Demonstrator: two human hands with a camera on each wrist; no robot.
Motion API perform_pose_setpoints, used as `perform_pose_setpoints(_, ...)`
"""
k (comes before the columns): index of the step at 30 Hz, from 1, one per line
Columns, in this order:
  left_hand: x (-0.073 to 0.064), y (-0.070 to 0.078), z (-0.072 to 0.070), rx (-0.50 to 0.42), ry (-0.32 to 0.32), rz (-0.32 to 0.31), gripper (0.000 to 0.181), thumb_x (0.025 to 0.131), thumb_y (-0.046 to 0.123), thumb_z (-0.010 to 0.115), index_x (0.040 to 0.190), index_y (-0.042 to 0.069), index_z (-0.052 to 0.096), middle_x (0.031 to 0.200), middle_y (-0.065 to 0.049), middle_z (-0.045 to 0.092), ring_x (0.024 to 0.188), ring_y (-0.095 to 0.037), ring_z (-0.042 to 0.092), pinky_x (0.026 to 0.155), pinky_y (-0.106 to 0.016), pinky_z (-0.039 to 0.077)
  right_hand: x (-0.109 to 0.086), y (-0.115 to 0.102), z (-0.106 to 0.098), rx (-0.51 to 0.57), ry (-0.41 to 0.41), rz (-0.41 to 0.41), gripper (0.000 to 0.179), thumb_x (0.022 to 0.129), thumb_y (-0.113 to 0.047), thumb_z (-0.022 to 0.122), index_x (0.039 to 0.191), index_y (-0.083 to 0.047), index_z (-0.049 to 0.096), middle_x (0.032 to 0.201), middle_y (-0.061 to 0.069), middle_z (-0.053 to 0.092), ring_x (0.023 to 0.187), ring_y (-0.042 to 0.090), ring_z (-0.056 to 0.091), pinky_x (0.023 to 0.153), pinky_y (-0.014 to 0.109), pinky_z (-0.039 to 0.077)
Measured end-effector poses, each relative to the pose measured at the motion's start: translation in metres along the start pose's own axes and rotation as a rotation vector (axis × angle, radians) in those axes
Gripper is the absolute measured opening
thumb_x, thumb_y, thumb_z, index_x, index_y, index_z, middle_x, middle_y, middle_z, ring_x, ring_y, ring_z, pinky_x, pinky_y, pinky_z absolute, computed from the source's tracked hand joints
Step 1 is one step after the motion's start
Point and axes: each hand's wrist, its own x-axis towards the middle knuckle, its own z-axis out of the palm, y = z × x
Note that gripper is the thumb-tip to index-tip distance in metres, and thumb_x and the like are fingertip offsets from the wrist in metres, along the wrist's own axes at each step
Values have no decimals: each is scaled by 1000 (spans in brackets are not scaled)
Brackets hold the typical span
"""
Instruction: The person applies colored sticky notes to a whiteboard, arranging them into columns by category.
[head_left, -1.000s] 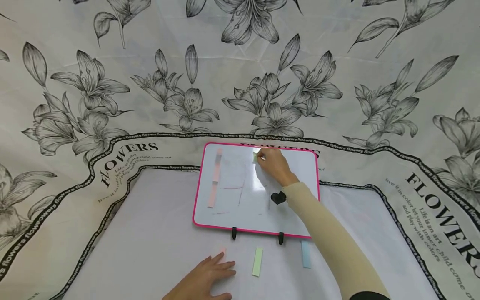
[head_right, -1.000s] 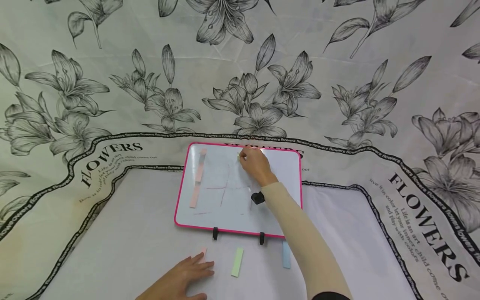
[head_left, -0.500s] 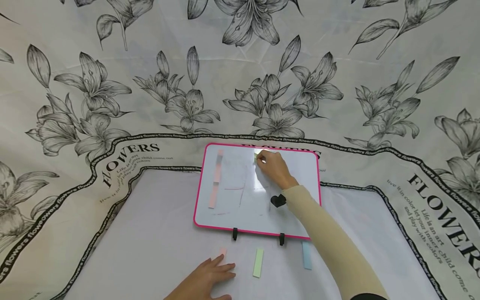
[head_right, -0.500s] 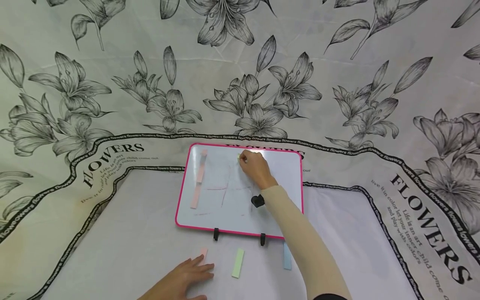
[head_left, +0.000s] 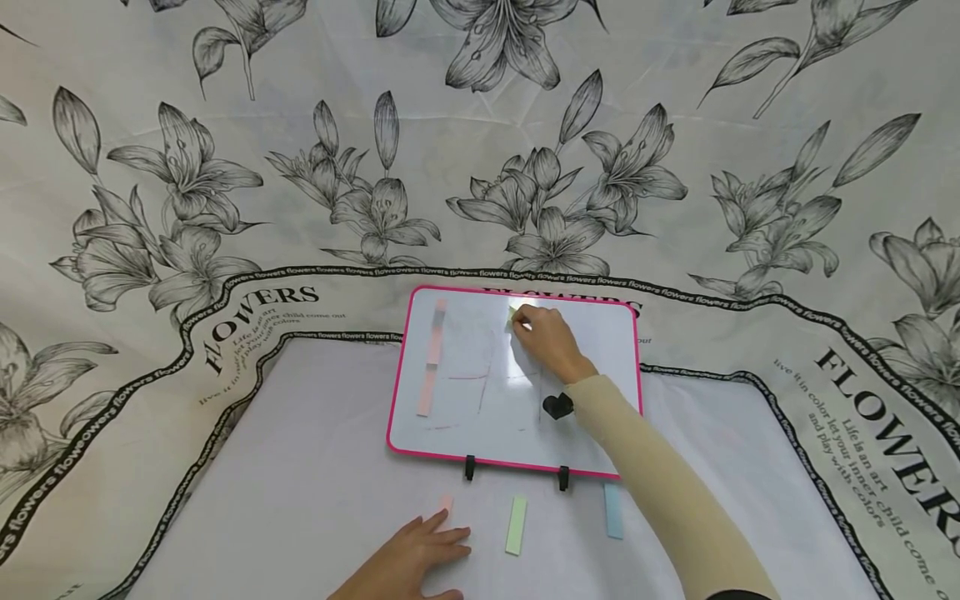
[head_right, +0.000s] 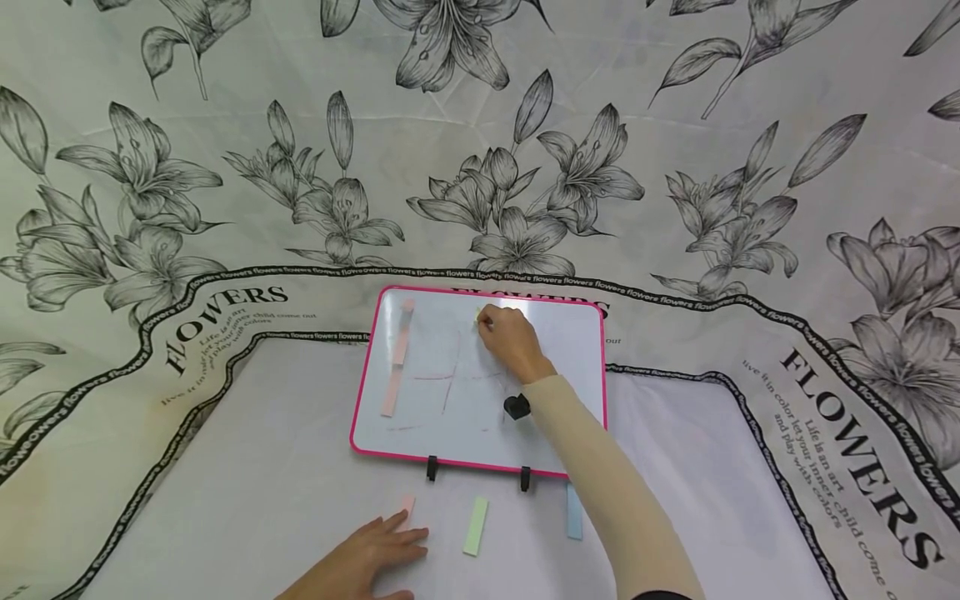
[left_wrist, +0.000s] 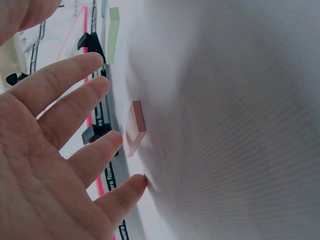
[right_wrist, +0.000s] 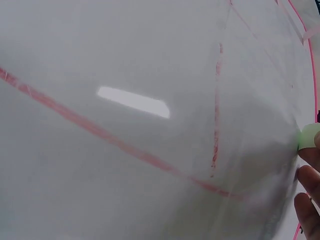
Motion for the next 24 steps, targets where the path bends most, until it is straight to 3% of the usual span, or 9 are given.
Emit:
perform_pose_setpoints(7, 1, 0, -2, 7, -10, -7, 50, 100, 54, 58, 135, 21, 69, 145, 3, 63, 141, -38, 52, 104, -61, 48, -3, 2, 0, -50, -29, -52, 14, 96, -6, 64, 102, -1, 76, 102, 19, 77, 95, 34, 73, 86, 46, 60)
perform_pose_setpoints(14, 3, -1, -5, -7, -17, -28, 50, 101, 54, 57, 137, 22, 67, 147, 4, 61, 145, -36, 47, 109, -60, 45, -9, 5, 4, -79, -46, -106, 14, 96, -8, 67, 105, -2, 77, 106, 15, 77, 108, 32, 71, 96, 45, 57)
perform_pose_setpoints(18, 4, -1, -6, 3, 13, 2, 47, 101, 51, 58, 135, 21, 68, 145, 3, 62, 143, -37, 50, 108, -59, 46, -10, 7, 2, -75, -2, -117, 14, 97, -6, 65, 104, -1, 76, 103, 16, 77, 101, 32, 73, 89, 45, 59)
perform_pose_setpoints(24, 6, 0, -6, -10, 12, 13, 46, 101, 50, 59, 134, 20, 69, 145, 3, 63, 142, -38, 51, 106, -61, 47, -5, 5, -9, -46, 146, -85, 12, 98, -6, 63, 101, 1, 72, 99, 19, 78, 92, 34, 76, 77, 46, 62)
